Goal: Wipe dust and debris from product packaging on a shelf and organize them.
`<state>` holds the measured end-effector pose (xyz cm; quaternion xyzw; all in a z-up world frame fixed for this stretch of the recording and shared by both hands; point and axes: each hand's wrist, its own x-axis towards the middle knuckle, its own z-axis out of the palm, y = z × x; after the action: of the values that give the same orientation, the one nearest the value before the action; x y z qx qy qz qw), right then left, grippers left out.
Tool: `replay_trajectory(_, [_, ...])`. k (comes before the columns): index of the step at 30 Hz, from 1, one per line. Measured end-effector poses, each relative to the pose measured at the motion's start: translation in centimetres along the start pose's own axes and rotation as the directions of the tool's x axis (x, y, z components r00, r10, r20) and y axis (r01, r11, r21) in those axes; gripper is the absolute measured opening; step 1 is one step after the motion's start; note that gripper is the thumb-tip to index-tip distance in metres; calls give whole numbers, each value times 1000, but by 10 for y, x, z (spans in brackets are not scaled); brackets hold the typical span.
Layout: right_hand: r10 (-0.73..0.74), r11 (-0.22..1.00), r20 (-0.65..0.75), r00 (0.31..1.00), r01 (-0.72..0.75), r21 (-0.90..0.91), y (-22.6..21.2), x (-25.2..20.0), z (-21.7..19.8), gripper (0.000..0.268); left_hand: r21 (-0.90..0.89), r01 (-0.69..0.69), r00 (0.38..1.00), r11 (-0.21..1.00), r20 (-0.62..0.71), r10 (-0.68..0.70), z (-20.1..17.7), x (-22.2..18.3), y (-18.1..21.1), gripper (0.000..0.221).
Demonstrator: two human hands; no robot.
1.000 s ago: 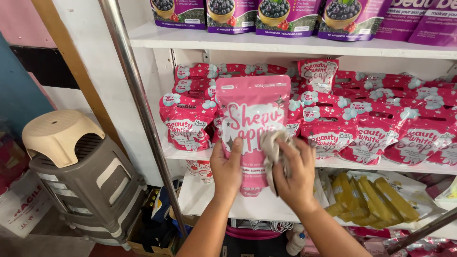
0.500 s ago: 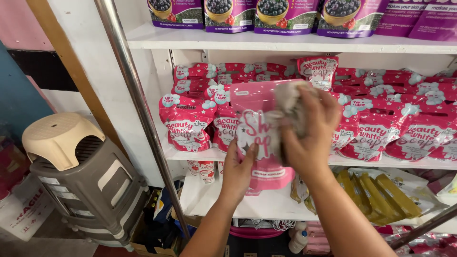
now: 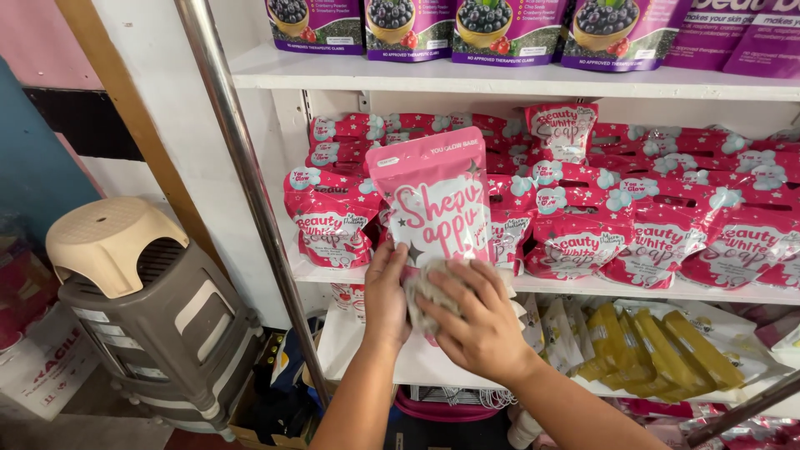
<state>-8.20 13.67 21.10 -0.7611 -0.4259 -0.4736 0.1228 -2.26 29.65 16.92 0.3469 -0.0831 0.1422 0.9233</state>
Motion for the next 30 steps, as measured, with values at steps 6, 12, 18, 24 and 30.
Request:
replay_trajectory(6, [28,980,-84,996,-10,200,49,-46,1,55,51,37,995,998,-96,-32,4,1,26,26])
replay_trajectory(12, [465,884,-450,762,-422,199,72,-19,-4,56,206,-17,997,978,-71,32,2,5,6,28])
replay_trajectory(18, [206,975,-132,970,-191,116,25,15,-8,68,265,-29,999,964,23,23,14,-5,-12,29])
replay_trajectory(24, [84,975,-125,989,-55,216,38,-57,19,60,238,-99,989,966,-80,121,1,-1,9,31])
replay_trajectory(30, [819,345,-11,574,-477,809,76,-40,19,51,235,-42,999,971,-7,45,-14,6,-4,35])
